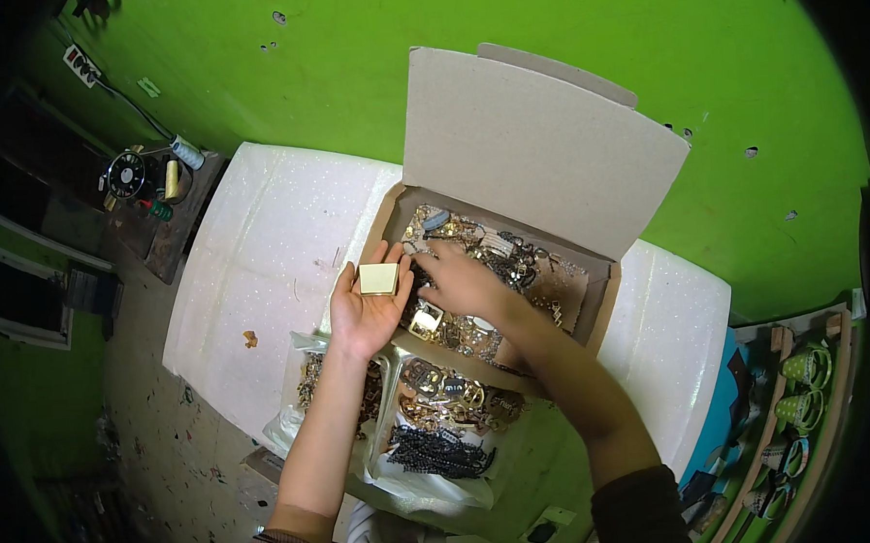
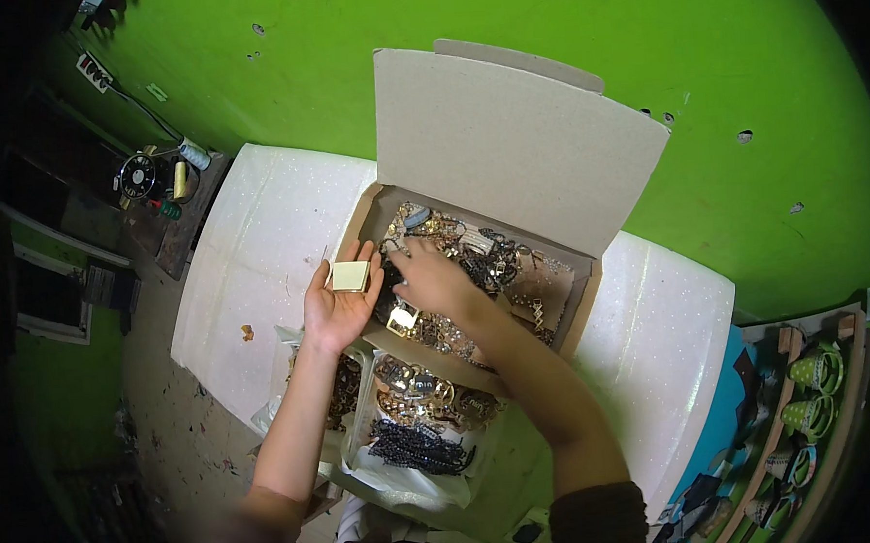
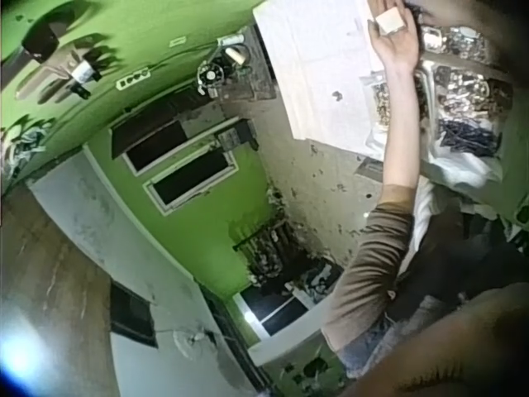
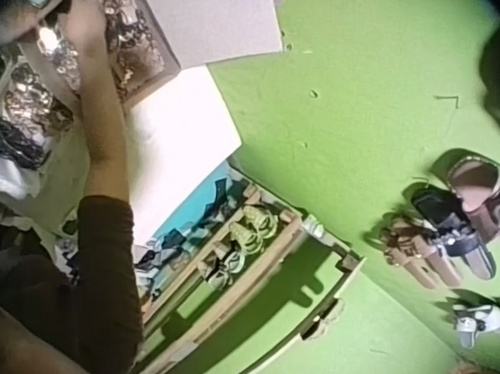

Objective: Sorting through small metal buckles and decorative shoe components into different containers.

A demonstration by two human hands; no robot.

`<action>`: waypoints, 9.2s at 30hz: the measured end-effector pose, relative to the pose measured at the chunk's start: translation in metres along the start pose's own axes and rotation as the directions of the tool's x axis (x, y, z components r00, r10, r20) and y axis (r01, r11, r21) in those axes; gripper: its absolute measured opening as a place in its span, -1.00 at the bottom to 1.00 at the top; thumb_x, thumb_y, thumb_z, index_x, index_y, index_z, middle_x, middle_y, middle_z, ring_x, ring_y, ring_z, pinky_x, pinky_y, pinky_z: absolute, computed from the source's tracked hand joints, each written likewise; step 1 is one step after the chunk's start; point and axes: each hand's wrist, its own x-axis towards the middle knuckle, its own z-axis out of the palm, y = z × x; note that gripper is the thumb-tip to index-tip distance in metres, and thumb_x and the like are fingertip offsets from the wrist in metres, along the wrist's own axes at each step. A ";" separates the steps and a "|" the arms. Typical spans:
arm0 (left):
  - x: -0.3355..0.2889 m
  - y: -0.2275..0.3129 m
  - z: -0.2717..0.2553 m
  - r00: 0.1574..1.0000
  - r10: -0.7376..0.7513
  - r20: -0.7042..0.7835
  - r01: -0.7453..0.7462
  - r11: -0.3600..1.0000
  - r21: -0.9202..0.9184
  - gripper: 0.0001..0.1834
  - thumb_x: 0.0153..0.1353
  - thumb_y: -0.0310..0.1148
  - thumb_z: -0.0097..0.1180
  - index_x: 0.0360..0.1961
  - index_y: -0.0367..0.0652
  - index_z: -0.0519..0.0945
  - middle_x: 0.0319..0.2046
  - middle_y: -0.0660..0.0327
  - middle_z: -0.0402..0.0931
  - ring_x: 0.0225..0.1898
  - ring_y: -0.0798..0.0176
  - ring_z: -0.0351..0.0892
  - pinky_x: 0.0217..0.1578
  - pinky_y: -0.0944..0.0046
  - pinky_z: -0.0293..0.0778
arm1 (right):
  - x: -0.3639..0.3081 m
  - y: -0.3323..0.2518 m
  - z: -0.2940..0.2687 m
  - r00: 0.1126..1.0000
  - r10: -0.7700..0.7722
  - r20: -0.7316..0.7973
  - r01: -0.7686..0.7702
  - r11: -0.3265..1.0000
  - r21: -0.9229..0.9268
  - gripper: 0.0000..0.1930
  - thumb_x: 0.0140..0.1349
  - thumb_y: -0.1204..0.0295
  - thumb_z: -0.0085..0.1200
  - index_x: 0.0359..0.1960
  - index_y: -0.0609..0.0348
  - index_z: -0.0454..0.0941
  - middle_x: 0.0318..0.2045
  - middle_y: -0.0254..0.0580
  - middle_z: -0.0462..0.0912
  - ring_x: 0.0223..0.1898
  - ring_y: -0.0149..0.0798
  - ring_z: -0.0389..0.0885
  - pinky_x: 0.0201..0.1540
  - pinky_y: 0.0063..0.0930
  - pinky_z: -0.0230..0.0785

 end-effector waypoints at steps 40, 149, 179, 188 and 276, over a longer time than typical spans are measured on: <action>-0.050 -0.076 0.018 0.989 -0.141 0.034 0.143 0.988 -0.050 -0.54 0.25 -0.09 -0.43 -0.07 -0.17 0.37 -0.12 0.09 0.38 -0.03 0.09 0.33 0.07 0.06 0.16 | -0.068 -0.130 -0.185 0.988 -0.001 -0.156 0.126 0.589 0.798 -0.75 0.05 0.62 -0.03 -0.18 0.34 0.39 -0.26 -0.29 0.47 -0.26 -0.52 0.44 -0.16 -0.64 0.34; -0.185 0.013 -0.101 0.977 -0.192 0.094 0.197 0.979 -0.057 -0.74 0.13 -0.18 -0.17 -0.28 -0.06 0.49 -0.24 0.17 0.48 -0.13 0.13 0.42 -0.11 0.10 0.34 | -0.166 -0.218 0.033 0.962 0.219 -0.164 -0.167 0.944 0.283 -0.70 0.07 0.34 -0.04 -0.17 0.21 0.44 -0.24 0.04 0.45 -0.17 0.00 0.43 -0.08 -0.28 0.27; -0.162 0.080 -0.100 0.921 -0.385 0.061 0.383 0.923 0.039 -0.74 0.19 -0.26 -0.31 -0.33 -0.12 0.43 -0.21 0.09 0.47 -0.14 0.17 0.41 -0.05 0.14 0.29 | -0.083 -0.272 0.055 0.835 0.492 -0.246 -0.396 0.848 0.352 -0.77 0.01 0.34 0.06 -0.37 0.24 0.45 -0.39 -0.09 0.47 -0.35 -0.16 0.45 -0.25 -0.40 0.30; -0.157 0.081 -0.101 0.902 -0.428 0.058 0.428 0.904 0.012 -0.76 0.18 -0.27 -0.31 -0.37 -0.11 0.42 -0.21 0.11 0.47 -0.14 0.14 0.40 -0.06 0.15 0.28 | -0.083 -0.264 0.076 0.832 0.525 -0.179 -0.495 0.848 0.187 -0.77 -0.02 0.39 0.03 -0.31 0.22 0.43 -0.31 -0.03 0.47 -0.24 -0.03 0.46 -0.22 -0.25 0.32; -0.182 0.021 -0.094 0.994 0.048 0.102 -0.013 0.949 -0.315 -0.72 0.20 -0.29 -0.25 -0.24 -0.09 0.51 -0.17 0.16 0.46 0.01 0.18 0.33 0.14 0.11 0.08 | -0.188 -0.149 0.052 0.889 0.416 0.188 -0.421 0.907 -0.016 -0.73 -0.09 0.50 -0.09 -0.28 0.17 0.50 -0.24 0.00 0.50 -0.19 -0.04 0.47 -0.13 -0.28 0.33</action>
